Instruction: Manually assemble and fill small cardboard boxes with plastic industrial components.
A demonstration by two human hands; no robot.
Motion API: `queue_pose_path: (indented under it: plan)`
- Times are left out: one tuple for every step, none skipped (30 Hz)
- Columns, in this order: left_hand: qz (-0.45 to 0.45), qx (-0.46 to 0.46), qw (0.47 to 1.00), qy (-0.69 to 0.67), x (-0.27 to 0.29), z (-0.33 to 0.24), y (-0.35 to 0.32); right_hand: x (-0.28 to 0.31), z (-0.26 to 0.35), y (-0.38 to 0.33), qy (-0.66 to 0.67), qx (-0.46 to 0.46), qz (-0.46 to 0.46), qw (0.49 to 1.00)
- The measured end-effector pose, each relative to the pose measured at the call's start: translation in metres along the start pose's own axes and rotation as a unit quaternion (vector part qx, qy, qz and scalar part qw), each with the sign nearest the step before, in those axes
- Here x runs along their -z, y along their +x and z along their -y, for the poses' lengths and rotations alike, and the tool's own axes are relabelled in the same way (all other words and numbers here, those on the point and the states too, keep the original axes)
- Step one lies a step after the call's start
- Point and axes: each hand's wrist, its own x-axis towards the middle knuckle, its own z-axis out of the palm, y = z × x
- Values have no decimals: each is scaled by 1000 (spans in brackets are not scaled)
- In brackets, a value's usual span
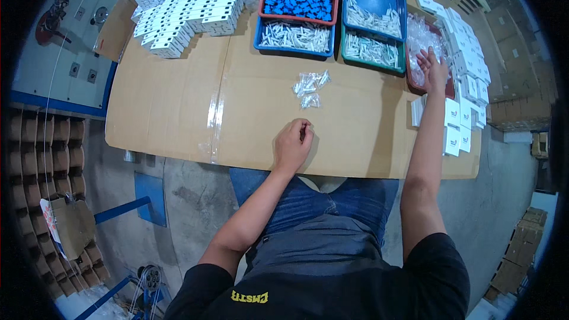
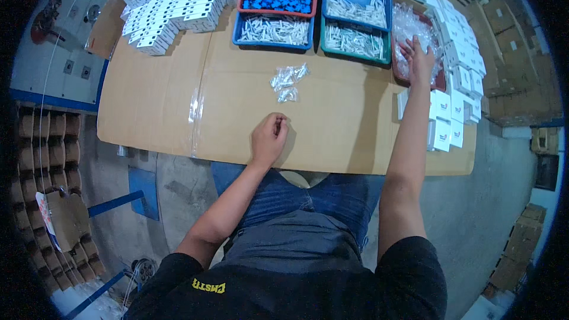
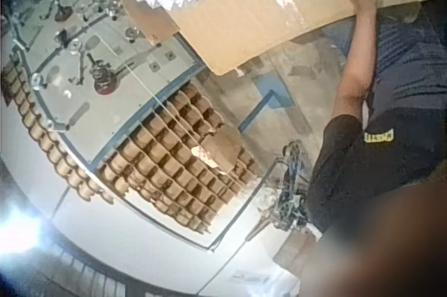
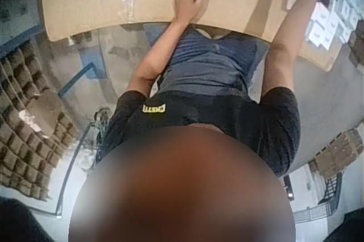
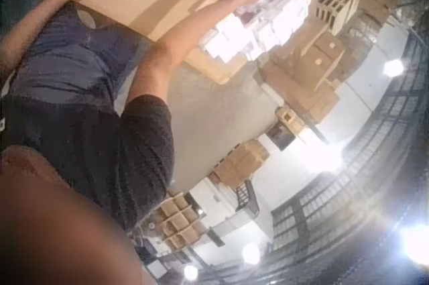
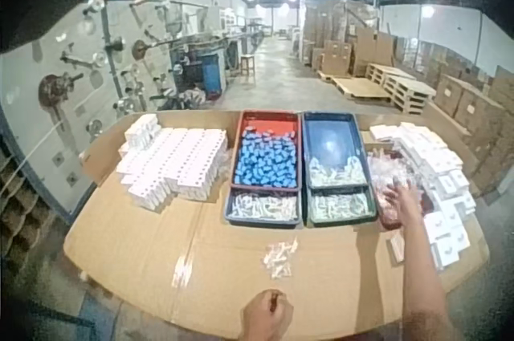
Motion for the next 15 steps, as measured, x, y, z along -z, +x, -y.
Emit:
queue_pose_path:
  plan:
    - [1, -2, 1000, 4, 0, -2, 1, 9, 4, 1, -78, 24, 84, 993]
    - [2, -1, 1000, 5, -1, -2, 0, 18, 5, 1, -155, 47, 167, 972]
    - [4, 2, 1000, -3, 0, -1, -1, 22, -10, -8, -239, 76, 217, 943]
    - [2, 4, 1000, -8, -1, -2, -1, 13, -25, -30, -305, 49, 234, 922]
    - [-3, 5, 1000, -4, -1, -2, -2, 10, -43, -58, -302, 81, 304, 900]
    - [3, 12, 1000, -2, -1, -2, -2, 1, -58, -89, -304, 83, 366, 876]
    - [10, 18, 1000, 0, -1, -2, -2, -10, -70, -117, -304, 86, 424, 849]
    - [7, 16, 1000, 4, -3, -3, -2, -20, -81, -140, -323, 115, 447, 826]
    - [8, 8, 1000, 4, -4, -3, -2, -30, -90, -157, -340, 144, 470, 802]
    - [9, 2, 1000, 3, -4, -3, -3, -39, -98, -167, -334, 143, 472, 803]
    - [9, -1, 1000, 9, -4, -4, -4, -48, -103, -173, -348, 246, 479, 767]
    - [10, -6, 1000, 14, -5, -5, -4, -53, -108, -176, -359, 346, 479, 723]
    - [8, -13, 1000, 18, -5, -4, -1, -61, -112, -177, -380, 315, 482, 724]
    - [7, -16, 1000, 22, -6, -4, -1, -62, -114, -176, -376, 316, 481, 727]
    - [8, -13, 1000, 22, -6, -4, -1, -60, -114, -175, -411, 316, 470, 714]
